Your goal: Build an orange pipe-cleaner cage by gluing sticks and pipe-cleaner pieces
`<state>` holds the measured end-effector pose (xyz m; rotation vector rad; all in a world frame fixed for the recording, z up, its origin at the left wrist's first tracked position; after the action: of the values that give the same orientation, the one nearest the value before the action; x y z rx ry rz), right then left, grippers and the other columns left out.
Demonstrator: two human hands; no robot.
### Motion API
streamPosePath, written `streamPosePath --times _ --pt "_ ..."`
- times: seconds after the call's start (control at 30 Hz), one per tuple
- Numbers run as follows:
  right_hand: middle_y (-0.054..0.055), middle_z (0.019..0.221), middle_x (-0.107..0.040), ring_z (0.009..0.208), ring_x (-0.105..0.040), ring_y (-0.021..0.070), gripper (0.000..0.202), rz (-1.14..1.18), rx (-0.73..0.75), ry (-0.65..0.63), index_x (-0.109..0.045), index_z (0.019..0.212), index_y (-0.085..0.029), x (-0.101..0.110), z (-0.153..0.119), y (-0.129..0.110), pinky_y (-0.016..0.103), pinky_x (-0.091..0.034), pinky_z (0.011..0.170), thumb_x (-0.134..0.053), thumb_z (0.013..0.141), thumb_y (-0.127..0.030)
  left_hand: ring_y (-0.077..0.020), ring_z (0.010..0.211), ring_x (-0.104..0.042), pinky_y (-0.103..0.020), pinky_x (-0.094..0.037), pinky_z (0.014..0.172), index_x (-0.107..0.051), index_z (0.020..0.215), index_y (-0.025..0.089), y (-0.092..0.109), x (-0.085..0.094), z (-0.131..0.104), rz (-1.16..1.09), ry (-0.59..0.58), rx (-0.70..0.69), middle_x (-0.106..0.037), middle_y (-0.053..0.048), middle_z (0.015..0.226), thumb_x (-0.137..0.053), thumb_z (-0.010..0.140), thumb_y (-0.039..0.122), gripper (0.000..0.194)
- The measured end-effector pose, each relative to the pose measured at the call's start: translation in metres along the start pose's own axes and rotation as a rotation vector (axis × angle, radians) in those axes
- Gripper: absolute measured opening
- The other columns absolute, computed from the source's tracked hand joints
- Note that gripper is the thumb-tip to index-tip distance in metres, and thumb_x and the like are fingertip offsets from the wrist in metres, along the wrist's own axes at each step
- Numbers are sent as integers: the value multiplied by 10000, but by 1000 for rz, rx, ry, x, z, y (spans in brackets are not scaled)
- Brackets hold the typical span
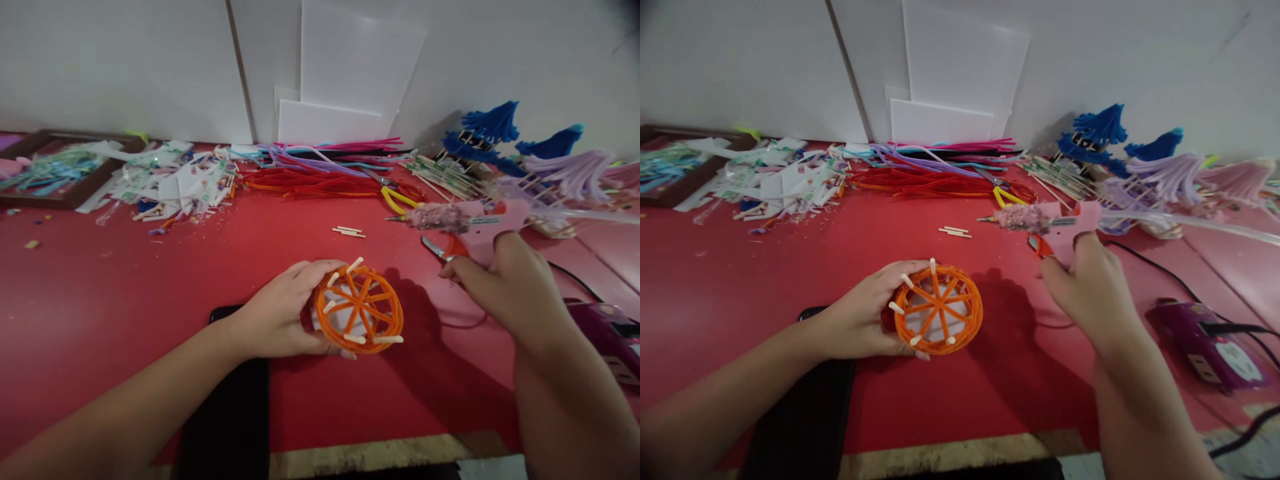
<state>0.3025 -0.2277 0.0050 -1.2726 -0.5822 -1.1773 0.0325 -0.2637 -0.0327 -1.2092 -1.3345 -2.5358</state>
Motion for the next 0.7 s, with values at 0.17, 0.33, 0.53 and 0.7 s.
streamPosePath --times 0.17,0.33,0.53,0.7 --pt "-29 466 -433 462 -412 161 151 188 -46 -110 -483 542 -256 -4 -7 -10 314 -327 501 -572 551 -378 -313 1250 -601 -478 -488 1074 -439 1368 218 -3 3 -2 100 77 35 -608 -151 1353 -752 738 624 813" --pt "-5 598 -591 598 -536 201 187 426 -1 -181 -621 654 -233 -17 -15 -5 334 -432 579 -590 597 -408 -333 1301 -565 -501 -476 1091 -426 1384 222 -5 4 -4 148 114 51 -586 -157 1377 -739 706 686 879" --pt "39 839 -761 839 -686 277 273 523 15 -200 -749 761 -252 -20 -17 -3 438 -533 823 -656 592 -445 -379 1302 -539 -563 -442 1102 -356 1440 241 -5 4 -5 152 122 14 -544 -179 1397 -752 661 718 995" --pt "18 660 -725 647 -683 239 146 601 24 -182 -695 621 -250 -19 -18 -1 372 -559 644 -667 548 -374 -375 1274 -532 -572 -449 1096 -332 1439 245 -8 6 -6 33 155 66 -520 -171 1366 -815 601 686 1063"
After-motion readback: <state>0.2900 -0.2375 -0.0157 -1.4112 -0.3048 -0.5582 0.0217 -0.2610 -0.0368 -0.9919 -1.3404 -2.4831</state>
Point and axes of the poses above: each hand's wrist, its own z-axis towards the middle knuckle, its own x-axis out of the back of the hand, y = z × x, the point moved 5 cm from there along z, towards the middle knuckle
